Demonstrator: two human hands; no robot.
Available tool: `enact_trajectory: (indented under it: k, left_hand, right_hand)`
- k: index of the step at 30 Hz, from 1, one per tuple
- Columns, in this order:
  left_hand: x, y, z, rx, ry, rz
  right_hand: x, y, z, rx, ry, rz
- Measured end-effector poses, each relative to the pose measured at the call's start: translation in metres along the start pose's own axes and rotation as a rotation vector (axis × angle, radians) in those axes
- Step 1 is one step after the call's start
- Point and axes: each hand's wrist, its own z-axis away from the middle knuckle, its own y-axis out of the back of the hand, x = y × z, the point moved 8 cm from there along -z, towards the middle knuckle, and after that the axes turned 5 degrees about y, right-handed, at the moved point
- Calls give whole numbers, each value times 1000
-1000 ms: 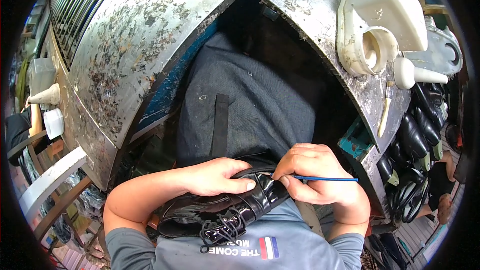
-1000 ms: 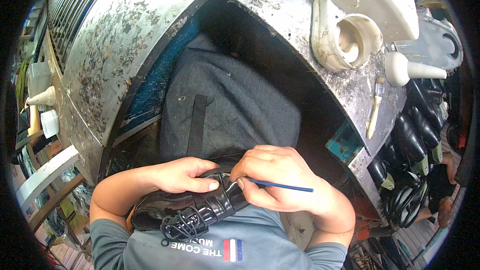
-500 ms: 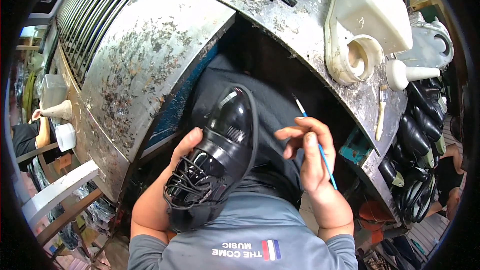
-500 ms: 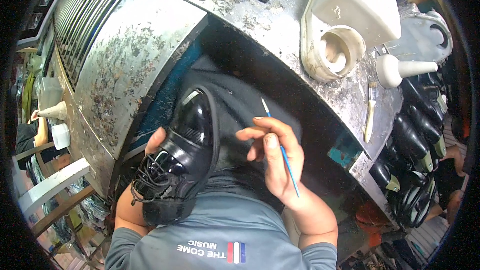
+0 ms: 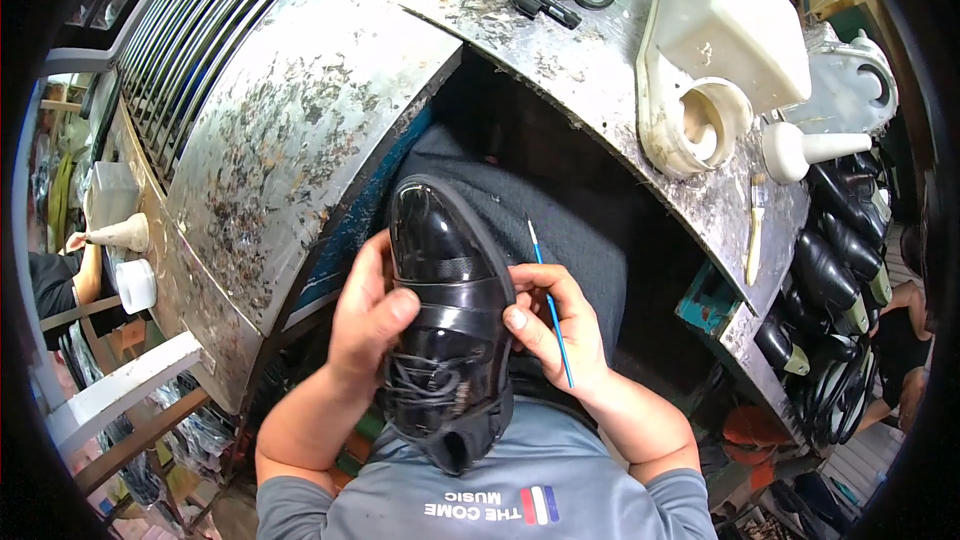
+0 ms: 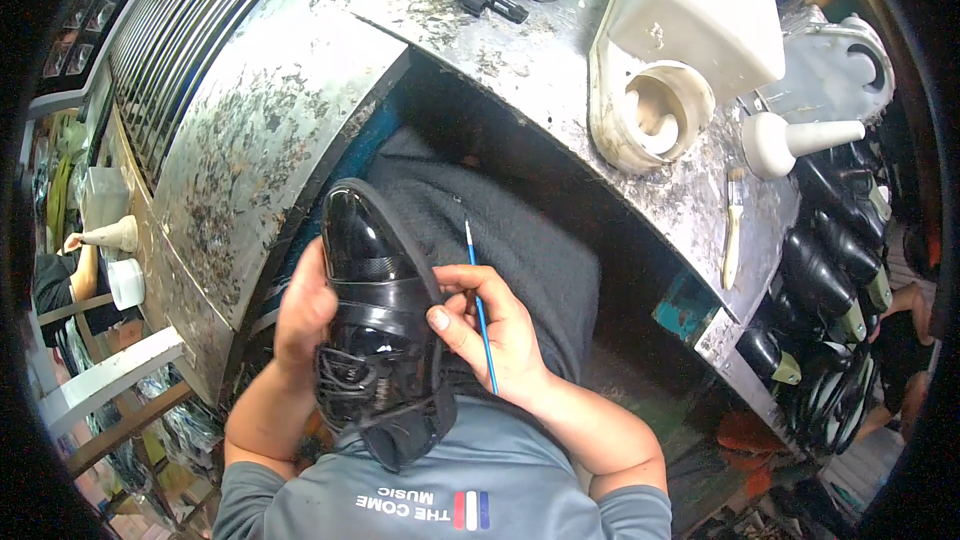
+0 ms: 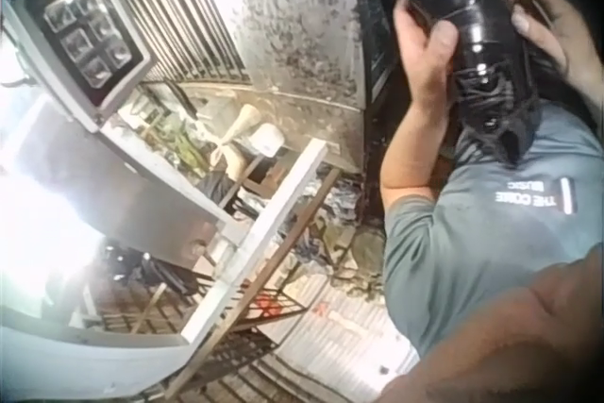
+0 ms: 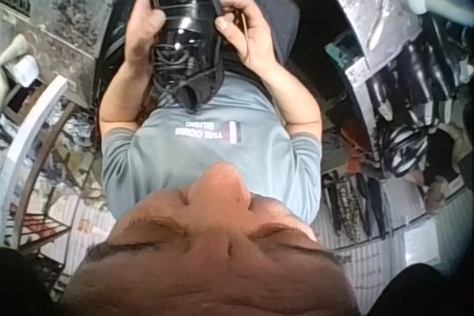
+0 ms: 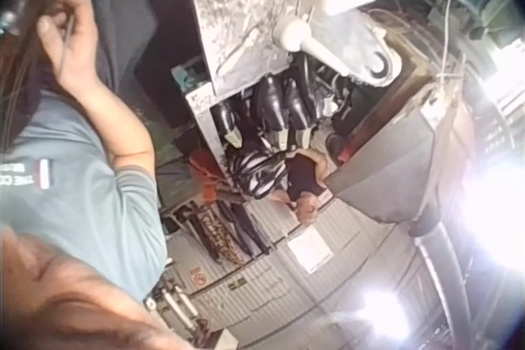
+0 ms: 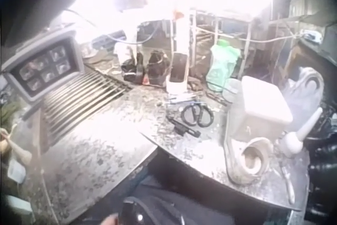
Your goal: Applying a black finish or paint to the edges and surfaces of leather shoes using a small brush.
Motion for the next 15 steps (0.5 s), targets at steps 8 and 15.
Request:
enact_trajectory:
  k: [8,15]
  left_hand:
    - [32,-17,-8,79,157,-273]
    - [33,-8,-9,156,79,-490]
  right_hand:
    - [-25,-9,-2,-139,220,230]
    - [-26,10,-6,-87,224,206]
